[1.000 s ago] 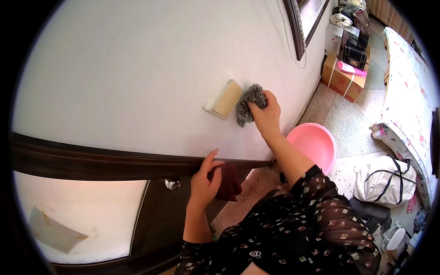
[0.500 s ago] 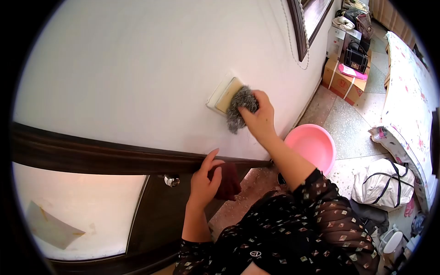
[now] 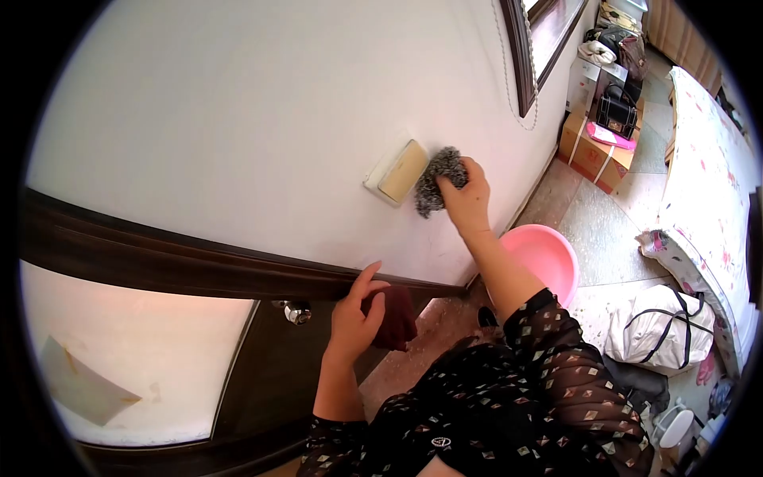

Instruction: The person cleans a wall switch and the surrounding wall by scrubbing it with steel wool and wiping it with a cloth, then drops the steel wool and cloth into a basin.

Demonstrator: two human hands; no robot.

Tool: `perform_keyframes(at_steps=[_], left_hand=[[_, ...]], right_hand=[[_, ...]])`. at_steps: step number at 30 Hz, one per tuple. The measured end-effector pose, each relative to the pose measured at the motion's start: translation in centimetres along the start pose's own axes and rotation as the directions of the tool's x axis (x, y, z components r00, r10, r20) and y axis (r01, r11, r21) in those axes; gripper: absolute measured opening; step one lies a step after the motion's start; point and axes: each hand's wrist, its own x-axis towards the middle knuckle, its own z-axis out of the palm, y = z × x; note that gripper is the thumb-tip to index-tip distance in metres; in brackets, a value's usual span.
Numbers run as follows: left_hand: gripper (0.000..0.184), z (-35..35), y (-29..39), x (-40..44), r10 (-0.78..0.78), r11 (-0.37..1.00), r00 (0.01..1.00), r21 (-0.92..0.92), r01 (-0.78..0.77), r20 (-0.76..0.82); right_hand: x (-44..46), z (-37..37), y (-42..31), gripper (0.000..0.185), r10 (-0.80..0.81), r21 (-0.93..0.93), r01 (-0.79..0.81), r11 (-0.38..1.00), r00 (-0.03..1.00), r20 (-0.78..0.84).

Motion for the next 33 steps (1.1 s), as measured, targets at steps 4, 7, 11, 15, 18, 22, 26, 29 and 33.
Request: perform_keyframes(at_steps=[4, 7, 11, 15, 18, 22, 26, 29, 33], left_hand=[[0.043, 0.1, -0.2, -0.1, 0.004, 1.0, 1.0, -0.005, -0.004, -0.012], [0.043, 0.1, -0.1, -0.1, -0.07, 0.997, 0.998, 0.014, 0.07, 0.002], [0.043, -0.2, -0.1, -0.1, -0.036, 0.999, 0.999, 0.005, 0.036, -0.006], [0.043, -0.3, 0.4, 0.0, -0.049, 0.999, 0.999, 0.014, 0.049, 0.002], [0.044, -0.2, 0.7, 0.4, 0.004, 0.999, 1.0, 0.038, -0.005, 0.016], [0.044, 0.4, 2.1, 2.2, 0.035, 0.999, 0.998, 0.03, -0.036, 0.046], [0.049, 1.2, 3.8, 4.4, 0.026, 0.995, 0.99, -0.098, -0.012, 0.135], [0.055, 1.9, 4.7, 6.1, 0.136, 0.991, 0.985, -0.023, -0.135, 0.108], [0.055, 2.3, 4.4, 8.0, 0.122, 0.991, 0.989, -0.063, -0.117, 0.081]], right_hand=[[-0.3, -1.7, -0.9, 0.035, 0.102, 0.088, -0.112, 0.99, 0.989, 0.108], [-0.8, -1.6, -1.3, 0.035, 0.119, 0.177, -0.151, 0.973, 0.977, 0.179], [-0.6, -1.9, -2.9, 0.029, 0.146, 0.278, -0.21, 0.937, 0.961, 0.234], [0.2, -3.1, -3.8, 0.027, 0.272, 0.326, -0.369, 0.871, 0.912, 0.306], [1.0, -4.0, -4.6, 0.028, 0.338, 0.329, -0.499, 0.802, 0.833, 0.439], [1.7, -4.2, -5.8, 0.027, 0.373, 0.507, -0.604, 0.615, 0.79, 0.487], [2.2, -4.9, -5.9, 0.033, 0.286, 0.568, -0.609, 0.554, 0.78, 0.557], [2.3, -5.1, -6.2, 0.036, 0.273, 0.555, -0.561, 0.615, 0.811, 0.517], [2.1, -4.3, -6.9, 0.044, 0.231, 0.504, -0.443, 0.741, 0.873, 0.428]])
